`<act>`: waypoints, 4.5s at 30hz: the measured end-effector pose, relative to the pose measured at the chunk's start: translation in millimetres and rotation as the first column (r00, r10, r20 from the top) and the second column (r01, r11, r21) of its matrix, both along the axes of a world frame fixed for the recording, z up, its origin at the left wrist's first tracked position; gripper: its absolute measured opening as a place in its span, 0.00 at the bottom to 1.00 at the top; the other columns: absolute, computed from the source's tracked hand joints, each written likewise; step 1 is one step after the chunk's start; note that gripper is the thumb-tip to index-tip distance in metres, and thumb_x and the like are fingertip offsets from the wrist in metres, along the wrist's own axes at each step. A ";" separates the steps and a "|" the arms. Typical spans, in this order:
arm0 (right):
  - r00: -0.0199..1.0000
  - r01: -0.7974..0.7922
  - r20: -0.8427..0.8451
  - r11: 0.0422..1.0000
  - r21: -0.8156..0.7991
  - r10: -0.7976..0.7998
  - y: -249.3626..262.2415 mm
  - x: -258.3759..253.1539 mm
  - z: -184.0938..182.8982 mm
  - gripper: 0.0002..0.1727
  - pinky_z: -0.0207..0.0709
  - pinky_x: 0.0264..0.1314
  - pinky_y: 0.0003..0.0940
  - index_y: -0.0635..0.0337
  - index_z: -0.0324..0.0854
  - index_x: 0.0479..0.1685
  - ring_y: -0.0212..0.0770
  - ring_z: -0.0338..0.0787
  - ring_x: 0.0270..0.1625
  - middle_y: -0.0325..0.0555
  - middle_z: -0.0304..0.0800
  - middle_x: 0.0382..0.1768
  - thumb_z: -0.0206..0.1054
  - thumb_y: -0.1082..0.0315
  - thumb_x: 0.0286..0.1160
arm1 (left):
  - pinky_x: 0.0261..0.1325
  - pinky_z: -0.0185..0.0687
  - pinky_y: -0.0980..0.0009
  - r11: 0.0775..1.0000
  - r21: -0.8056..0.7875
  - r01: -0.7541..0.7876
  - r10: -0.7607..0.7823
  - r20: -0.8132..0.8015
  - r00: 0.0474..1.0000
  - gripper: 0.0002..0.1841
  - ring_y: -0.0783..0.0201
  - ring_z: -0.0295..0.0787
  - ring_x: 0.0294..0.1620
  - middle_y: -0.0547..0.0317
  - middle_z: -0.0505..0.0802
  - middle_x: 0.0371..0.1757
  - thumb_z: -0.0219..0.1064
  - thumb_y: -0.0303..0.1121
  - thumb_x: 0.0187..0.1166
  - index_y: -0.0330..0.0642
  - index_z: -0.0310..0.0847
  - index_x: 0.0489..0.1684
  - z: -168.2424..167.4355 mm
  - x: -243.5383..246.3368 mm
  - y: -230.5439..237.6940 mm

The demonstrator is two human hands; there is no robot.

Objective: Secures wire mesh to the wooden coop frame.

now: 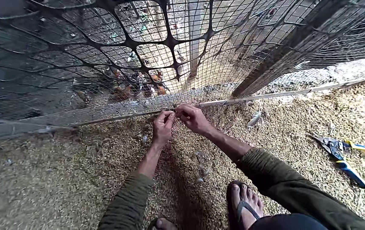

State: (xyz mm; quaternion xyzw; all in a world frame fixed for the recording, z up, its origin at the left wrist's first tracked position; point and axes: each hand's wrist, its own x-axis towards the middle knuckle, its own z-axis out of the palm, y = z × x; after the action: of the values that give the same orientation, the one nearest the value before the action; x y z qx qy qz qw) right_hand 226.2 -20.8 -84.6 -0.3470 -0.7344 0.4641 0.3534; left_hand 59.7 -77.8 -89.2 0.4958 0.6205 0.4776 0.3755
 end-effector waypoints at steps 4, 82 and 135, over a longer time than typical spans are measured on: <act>1.000 0.002 0.025 0.997 0.072 -0.004 1.0 0.4 -1.1 0.09 0.89 0.58 0.41 0.67 0.91 0.51 0.46 0.94 0.49 0.57 0.93 0.49 0.70 0.74 0.78 | 0.34 0.78 0.78 1.000 0.004 0.012 -0.013 0.018 1.000 0.06 0.77 0.78 0.27 0.67 0.88 0.36 0.64 0.28 0.84 0.38 0.86 0.47 0.7 0.0 0.4; 0.844 -0.351 0.528 0.838 0.418 0.091 44.7 22.7 -10.3 0.18 0.83 0.30 0.60 0.59 0.86 0.55 0.59 0.93 0.39 0.55 0.91 0.47 0.70 0.77 0.62 | 0.31 0.76 0.69 0.973 -0.167 -0.156 0.177 0.118 0.977 0.28 0.71 0.71 0.21 0.68 0.73 0.21 0.32 0.49 0.96 0.43 0.71 0.32 35.2 -0.4 29.0; 0.937 0.178 -0.020 0.525 -0.832 -0.349 6.3 -34.9 35.7 0.13 0.79 0.48 0.38 0.73 0.86 0.39 0.37 0.84 0.38 0.51 0.89 0.36 0.61 0.71 0.86 | 0.40 0.84 0.75 0.973 -0.120 -0.198 0.232 0.483 0.844 0.20 0.76 0.83 0.31 0.75 0.81 0.25 0.34 0.41 0.95 0.52 0.70 0.35 34.8 59.5 -6.6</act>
State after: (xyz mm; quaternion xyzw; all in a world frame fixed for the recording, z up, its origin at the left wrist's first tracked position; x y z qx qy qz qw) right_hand 191.3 -14.5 -48.9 -0.5334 -0.3375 0.7215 0.2848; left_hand 119.2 -84.4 -54.3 0.2720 0.5710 0.6066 0.4817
